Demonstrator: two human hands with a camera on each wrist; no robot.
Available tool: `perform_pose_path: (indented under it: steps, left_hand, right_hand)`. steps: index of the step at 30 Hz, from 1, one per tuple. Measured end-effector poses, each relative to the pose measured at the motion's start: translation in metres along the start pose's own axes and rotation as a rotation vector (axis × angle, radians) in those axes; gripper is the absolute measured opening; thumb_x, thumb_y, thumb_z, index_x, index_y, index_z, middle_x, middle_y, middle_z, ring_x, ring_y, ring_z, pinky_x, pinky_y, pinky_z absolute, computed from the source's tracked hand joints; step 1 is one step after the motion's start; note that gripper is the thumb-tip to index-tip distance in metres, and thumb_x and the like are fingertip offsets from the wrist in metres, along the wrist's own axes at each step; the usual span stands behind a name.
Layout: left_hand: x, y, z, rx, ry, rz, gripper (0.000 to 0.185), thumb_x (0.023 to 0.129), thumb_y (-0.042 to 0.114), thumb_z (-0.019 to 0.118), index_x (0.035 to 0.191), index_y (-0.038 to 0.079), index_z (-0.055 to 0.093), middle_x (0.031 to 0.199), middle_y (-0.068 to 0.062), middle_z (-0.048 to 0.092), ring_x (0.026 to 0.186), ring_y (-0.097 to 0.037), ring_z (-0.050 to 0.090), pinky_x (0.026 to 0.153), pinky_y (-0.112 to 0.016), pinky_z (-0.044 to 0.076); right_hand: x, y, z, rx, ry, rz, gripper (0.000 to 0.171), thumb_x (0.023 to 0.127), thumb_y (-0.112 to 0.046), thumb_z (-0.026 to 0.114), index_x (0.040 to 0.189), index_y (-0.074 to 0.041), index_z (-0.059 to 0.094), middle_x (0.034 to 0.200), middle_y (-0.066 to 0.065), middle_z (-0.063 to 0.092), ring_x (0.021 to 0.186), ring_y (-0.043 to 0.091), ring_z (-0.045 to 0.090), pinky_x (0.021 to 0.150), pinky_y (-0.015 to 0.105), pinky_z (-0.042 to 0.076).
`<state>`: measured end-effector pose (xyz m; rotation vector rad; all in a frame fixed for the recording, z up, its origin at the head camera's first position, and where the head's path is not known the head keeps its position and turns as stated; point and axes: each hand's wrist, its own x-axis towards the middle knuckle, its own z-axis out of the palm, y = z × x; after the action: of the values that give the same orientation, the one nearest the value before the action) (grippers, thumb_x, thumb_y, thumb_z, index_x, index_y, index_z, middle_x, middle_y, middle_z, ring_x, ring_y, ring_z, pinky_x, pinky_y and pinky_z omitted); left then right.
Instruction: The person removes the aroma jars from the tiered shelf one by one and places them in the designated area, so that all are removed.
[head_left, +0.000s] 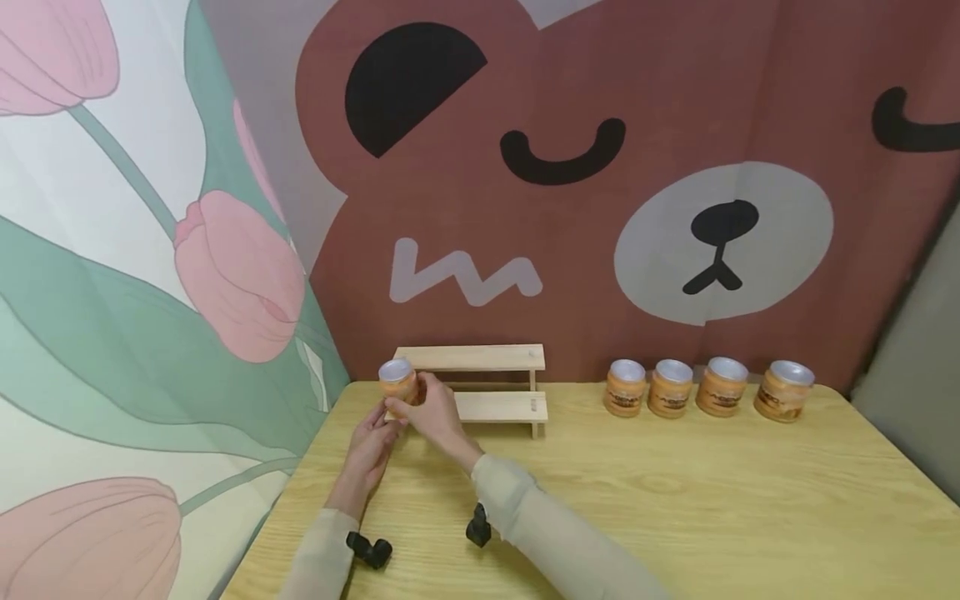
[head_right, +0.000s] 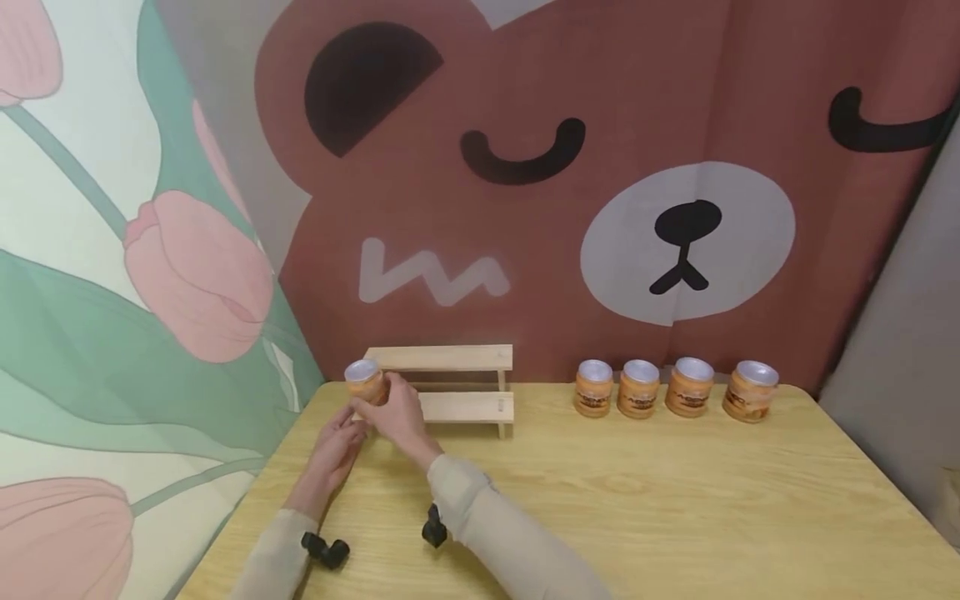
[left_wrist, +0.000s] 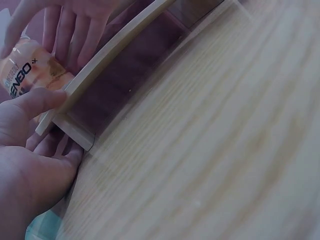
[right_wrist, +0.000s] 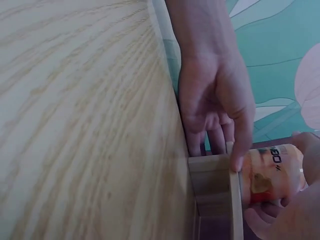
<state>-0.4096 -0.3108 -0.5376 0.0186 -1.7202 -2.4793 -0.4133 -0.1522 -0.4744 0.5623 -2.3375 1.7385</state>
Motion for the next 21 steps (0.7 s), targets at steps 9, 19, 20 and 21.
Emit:
perform_pose_path:
  steps: [9, 19, 20, 21]
  left_hand:
    - [0.001, -0.003, 0.002, -0.008, 0.001, 0.005, 0.079, 0.091, -0.016, 0.053, 0.160, -0.002, 0.019, 0.153, -0.010, 0.037, 0.070, -0.004, 0.044, 0.067, -0.017, 0.038]
    - [0.001, -0.003, -0.001, 0.004, -0.003, 0.014, 0.078, 0.091, -0.016, 0.051, 0.161, -0.003, 0.017, 0.160, -0.013, 0.030, 0.069, -0.004, 0.045, 0.064, -0.017, 0.038]
    - [0.001, -0.003, 0.000, 0.007, -0.005, 0.015, 0.078, 0.091, -0.016, 0.051, 0.161, -0.003, 0.018, 0.160, -0.013, 0.030, 0.069, -0.004, 0.045, 0.065, -0.017, 0.038]
    - [0.000, -0.002, 0.000, 0.010, -0.009, 0.016, 0.078, 0.091, -0.016, 0.051, 0.160, -0.003, 0.018, 0.160, -0.013, 0.030, 0.070, -0.004, 0.045, 0.064, -0.017, 0.037]
  right_hand:
    - [0.006, 0.010, 0.010, -0.025, 0.053, -0.031, 0.067, 0.088, -0.032, 0.083, 0.141, -0.003, 0.054, 0.127, 0.010, 0.065, 0.108, 0.022, 0.063, 0.085, 0.035, 0.054]
    - [0.011, 0.011, 0.018, -0.075, 0.093, -0.080, 0.058, 0.086, -0.025, 0.084, 0.135, -0.004, 0.059, 0.122, 0.009, 0.067, 0.108, 0.021, 0.064, 0.086, 0.033, 0.053]
    - [0.012, 0.011, 0.018, -0.080, 0.096, -0.088, 0.057, 0.086, -0.024, 0.084, 0.134, -0.005, 0.060, 0.121, 0.008, 0.067, 0.107, 0.021, 0.064, 0.086, 0.033, 0.054]
    - [0.012, 0.011, 0.018, -0.086, 0.100, -0.096, 0.056, 0.086, -0.024, 0.083, 0.133, -0.005, 0.060, 0.120, 0.008, 0.068, 0.106, 0.021, 0.064, 0.086, 0.034, 0.054]
